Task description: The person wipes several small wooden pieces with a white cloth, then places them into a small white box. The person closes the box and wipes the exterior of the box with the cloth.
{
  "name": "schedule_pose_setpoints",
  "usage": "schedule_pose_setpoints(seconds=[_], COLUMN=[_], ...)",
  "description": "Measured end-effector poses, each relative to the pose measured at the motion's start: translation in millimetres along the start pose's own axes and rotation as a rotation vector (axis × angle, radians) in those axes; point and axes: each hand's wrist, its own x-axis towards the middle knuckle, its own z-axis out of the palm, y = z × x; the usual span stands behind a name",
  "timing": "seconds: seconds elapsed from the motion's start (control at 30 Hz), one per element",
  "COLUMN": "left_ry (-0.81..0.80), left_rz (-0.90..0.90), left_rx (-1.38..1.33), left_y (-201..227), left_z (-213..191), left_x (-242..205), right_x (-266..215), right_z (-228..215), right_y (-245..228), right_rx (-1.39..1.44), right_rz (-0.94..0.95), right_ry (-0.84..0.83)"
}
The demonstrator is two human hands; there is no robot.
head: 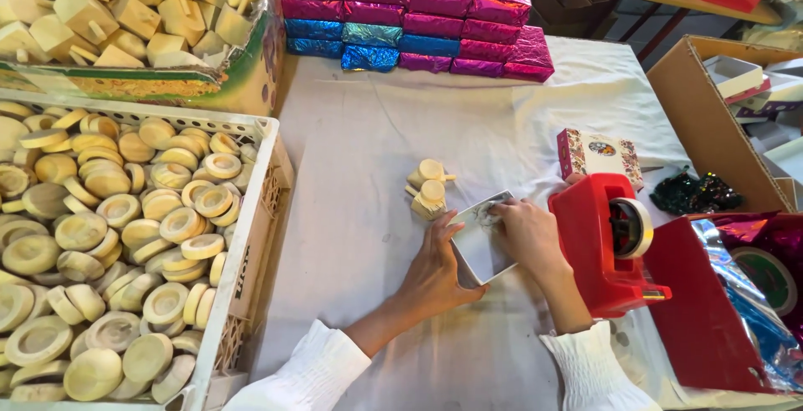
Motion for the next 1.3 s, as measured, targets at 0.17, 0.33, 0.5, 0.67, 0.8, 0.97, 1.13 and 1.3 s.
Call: schedule_pose_setpoints(seconds=[0.17,0.33,0.5,0.67,0.8,0.97,1.13,1.3], left_ry=[-0.006,-0.001,0.006,-0.006,-0.018,-0.037,-0.032,-0.026], left_rz=[-0.012,-0.021,-0.018,-0.018,-0.027,-0.053,-0.042,-0.039], left_rx=[-0.017,-0.011,0.0,0.013,0.014,-0.041,-0.021,-0.001], left_y=[-3.6,-0.7,-1.0,-2.5,-3.2,-2.6,-1.7,0.0], left_z=[2.0,0.3,1.4,1.3,1.5,1.4,0.3,0.7], left_x=[-1.9,-0.3,-1.2,-2.3,-2.9,-4.2,-1.5,-2.0], right_x=[1.3,-4.6,-6.6,-6.8,-9.4,-5.9,-4.7,-10.8], right_z=[-11.1,-2.7,-15.1,-26.8,-27.8,-30.3,-18.5,-15.7], right_y=[-9.9,-27.0,-43.4,-28.4,-15.4,-10.9,-18.7,-39.0], right_rx=[0.066,0.158,0.336,0.48,0.466,0.442,0.487,0.476], right_rz=[-0.077,-0.178,-0.322,-0.387,-0.338,-0.354,-0.358,-0.323], right_ry=[-0.014,0.027,-0.061,-0.241,-0.338,-0.423,-0.402,-0.195])
